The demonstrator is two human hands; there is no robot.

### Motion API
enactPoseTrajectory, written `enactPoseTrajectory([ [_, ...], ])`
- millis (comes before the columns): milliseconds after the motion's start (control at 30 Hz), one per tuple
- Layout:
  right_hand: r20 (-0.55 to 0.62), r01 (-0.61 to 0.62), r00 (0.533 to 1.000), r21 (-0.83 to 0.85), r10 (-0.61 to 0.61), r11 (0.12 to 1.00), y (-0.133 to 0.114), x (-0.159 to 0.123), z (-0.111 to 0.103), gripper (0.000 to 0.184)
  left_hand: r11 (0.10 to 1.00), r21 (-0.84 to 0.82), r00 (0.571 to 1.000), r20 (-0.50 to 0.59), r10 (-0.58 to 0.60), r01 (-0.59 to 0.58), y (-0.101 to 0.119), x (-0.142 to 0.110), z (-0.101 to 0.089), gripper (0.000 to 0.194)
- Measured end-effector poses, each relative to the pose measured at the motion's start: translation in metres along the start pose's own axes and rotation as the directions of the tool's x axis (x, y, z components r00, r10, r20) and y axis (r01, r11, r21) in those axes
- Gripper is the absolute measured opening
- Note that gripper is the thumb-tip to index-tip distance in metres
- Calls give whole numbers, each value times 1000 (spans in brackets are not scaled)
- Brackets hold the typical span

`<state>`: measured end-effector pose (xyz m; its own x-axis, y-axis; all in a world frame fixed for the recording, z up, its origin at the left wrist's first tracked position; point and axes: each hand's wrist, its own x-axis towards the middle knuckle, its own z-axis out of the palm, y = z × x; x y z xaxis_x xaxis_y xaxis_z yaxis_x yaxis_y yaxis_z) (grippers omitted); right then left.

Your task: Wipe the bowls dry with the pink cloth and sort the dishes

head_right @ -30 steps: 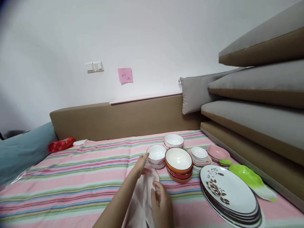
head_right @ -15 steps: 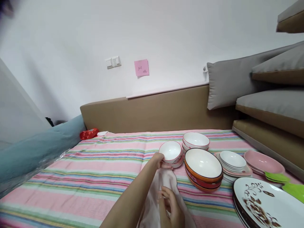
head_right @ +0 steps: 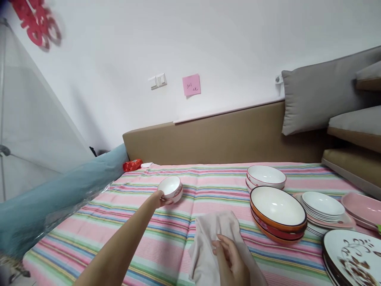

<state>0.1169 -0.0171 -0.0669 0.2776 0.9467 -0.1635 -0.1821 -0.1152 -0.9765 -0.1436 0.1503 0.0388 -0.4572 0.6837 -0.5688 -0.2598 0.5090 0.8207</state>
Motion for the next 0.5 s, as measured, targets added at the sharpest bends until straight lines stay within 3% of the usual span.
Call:
enactPoseTrajectory([
  [133,-8,15,1000,11,-15,1000,4,1,1,67,998,-58,995,-104,-1,-5,2,14,-35,71],
  [267,-18,-8,1000,28,8,1000,-1,1,-1,69,995,-88,986,-162,28,-43,11,30,-50,75],
  [500,-56,-66,996,19,67,998,-12,2,-3,67,995,-83,985,-161,-64,51,12,36,-75,70],
])
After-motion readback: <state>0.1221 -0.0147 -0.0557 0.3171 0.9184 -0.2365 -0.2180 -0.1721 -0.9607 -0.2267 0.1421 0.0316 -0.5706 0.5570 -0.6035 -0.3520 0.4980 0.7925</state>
